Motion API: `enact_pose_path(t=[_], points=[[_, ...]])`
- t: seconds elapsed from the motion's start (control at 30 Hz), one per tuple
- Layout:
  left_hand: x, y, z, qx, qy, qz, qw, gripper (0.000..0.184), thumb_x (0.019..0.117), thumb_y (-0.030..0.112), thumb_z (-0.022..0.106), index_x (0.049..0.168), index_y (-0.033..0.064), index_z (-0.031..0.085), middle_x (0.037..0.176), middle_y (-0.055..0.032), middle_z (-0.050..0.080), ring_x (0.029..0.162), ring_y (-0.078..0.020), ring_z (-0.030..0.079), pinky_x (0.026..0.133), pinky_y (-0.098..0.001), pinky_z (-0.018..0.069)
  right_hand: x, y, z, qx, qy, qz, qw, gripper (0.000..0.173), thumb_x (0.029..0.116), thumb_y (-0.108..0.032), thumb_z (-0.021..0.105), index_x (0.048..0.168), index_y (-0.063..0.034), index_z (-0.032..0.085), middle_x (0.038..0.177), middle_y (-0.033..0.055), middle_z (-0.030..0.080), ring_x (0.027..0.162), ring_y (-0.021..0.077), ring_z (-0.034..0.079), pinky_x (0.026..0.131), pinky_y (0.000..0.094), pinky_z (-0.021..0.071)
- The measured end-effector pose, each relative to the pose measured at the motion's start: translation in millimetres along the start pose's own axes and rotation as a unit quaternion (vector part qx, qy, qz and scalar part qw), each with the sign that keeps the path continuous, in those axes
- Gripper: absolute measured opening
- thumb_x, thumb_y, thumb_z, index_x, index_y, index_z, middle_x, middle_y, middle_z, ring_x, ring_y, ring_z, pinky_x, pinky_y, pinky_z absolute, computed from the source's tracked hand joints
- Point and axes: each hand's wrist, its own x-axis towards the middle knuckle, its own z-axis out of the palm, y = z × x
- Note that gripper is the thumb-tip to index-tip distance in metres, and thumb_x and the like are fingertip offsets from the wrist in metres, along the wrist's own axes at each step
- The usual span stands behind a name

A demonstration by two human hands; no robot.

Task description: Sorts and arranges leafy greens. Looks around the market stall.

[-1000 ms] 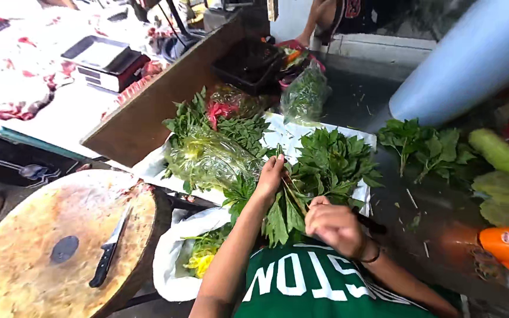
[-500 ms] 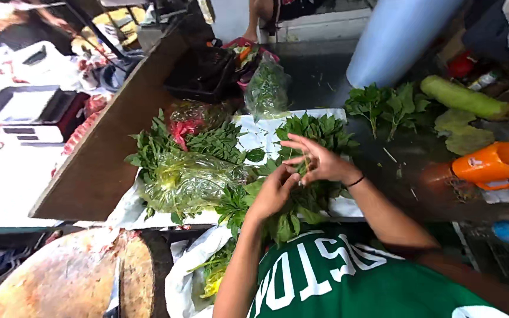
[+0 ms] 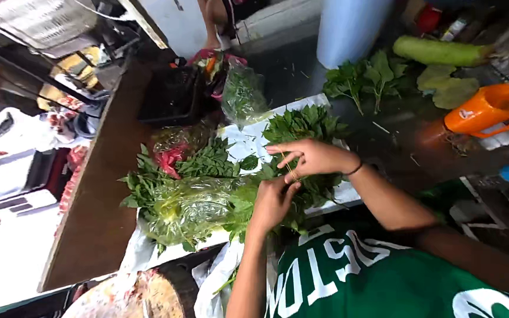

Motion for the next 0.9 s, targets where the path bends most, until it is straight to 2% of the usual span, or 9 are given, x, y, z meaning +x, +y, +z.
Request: enact_pose_path(t=[0.1,0.17,0.27,0.33,0.43,0.47,0.57,0.8,0.9], points=[[6,2,3,-0.086,-0.036,0.046,0.995,0.026,0.1005,0.03,0.067,0.12,0.015,0.076,0.105,0.0016,0.076,0.098,-0.0111,0.07,0.095,-0.0418,0.0565,4,34,-12,0.005,-0.012,0.037,0.999,0.031,0.1085,-0.018,0.051,0.132,-0.0081,0.069,0.124,0.0035,0.074,0.089,0.0121,0.075,0.066,0.0313,0.0625],[11,1,-3,-0.144,0.036,0.006,0.989,0.022,0.0995,0.024,0.069,0.115,0.009,0.073,0.096,-0.0023,0.075,0.084,-0.0136,0.071,0.079,-0.0368,0.0627,-9,57,4,-0.047,0.052,0.024,0.997,0.029,0.1081,-0.019,0.048,0.112,-0.0074,0.075,0.107,0.003,0.076,0.09,0.0116,0.072,0.08,0.0361,0.0613],[22,-22,0,-0.147,0.141,-0.116,0.972,0.021,0.1051,0.023,0.057,0.107,0.0033,0.062,0.075,-0.0031,0.063,0.062,-0.0131,0.06,0.059,-0.032,0.0542,-36,62,43,-0.077,0.115,-0.104,0.985,0.035,0.1048,-0.028,0.053,0.081,-0.0071,0.068,0.084,0.0035,0.066,0.087,0.0146,0.064,0.086,0.038,0.0533],[24,-27,17,-0.214,0.176,-0.157,0.948,0.022,0.1084,0.02,0.047,0.113,-0.0001,0.056,0.073,-0.004,0.061,0.061,-0.0127,0.06,0.059,-0.0312,0.0546,-49,40,62,0.114,0.154,-0.136,0.972,0.045,0.1088,-0.033,0.042,0.085,-0.0031,0.066,0.087,0.0068,0.067,0.09,0.0162,0.064,0.086,0.0352,0.0528],[26,-5,50,-0.253,0.244,-0.058,0.934,0.028,0.1102,0.016,0.039,0.12,-0.0023,0.058,0.077,-0.0022,0.063,0.069,-0.0117,0.063,0.067,-0.0312,0.0583,-44,25,56,0.453,0.29,-0.026,0.842,0.045,0.1092,-0.04,0.038,0.117,-0.0059,0.066,0.115,0.0112,0.071,0.101,0.0202,0.069,0.087,0.0363,0.0569],[26,3,56,-0.246,0.247,-0.002,0.937,0.028,0.1105,0.017,0.04,0.12,-0.0019,0.058,0.081,-0.0022,0.065,0.073,-0.0119,0.065,0.07,-0.0317,0.0593,-36,33,46,0.473,0.344,0.009,0.811,0.035,0.1101,-0.028,0.04,0.131,-0.0109,0.061,0.125,0.0097,0.069,0.099,0.0203,0.071,0.082,0.0352,0.0594],[27,17,56,-0.207,0.208,0.081,0.953,0.029,0.1117,0.022,0.04,0.122,0.0015,0.058,0.087,-0.0015,0.066,0.078,-0.0101,0.065,0.073,-0.03,0.0589,-28,77,9,0.368,0.422,0.078,0.825,0.067,0.1047,-0.01,0.051,0.162,-0.0338,0.025,0.152,-0.0016,0.054,0.087,0.0149,0.071,0.066,0.0282,0.0582],[31,8,35,-0.286,0.193,-0.024,0.938,0.031,0.1104,0.018,0.042,0.126,0.0011,0.063,0.082,-0.0058,0.065,0.07,-0.0144,0.063,0.067,-0.0312,0.0579,-61,71,5,0.133,0.34,-0.037,0.93,0.021,0.1002,-0.012,0.064,0.118,-0.0024,0.07,0.109,0.0113,0.073,0.085,0.0214,0.072,0.073,0.0376,0.0639],[32,11,44,-0.351,0.194,-0.075,0.913,0.032,0.1101,0.02,0.044,0.128,0.003,0.064,0.083,-0.0061,0.064,0.071,-0.0141,0.062,0.068,-0.0311,0.0573,-57,50,21,-0.02,0.279,-0.129,0.951,0.032,0.0892,-0.015,0.08,0.118,-0.0035,0.073,0.119,0.0076,0.071,0.107,0.0172,0.069,0.092,0.0369,0.0612]])
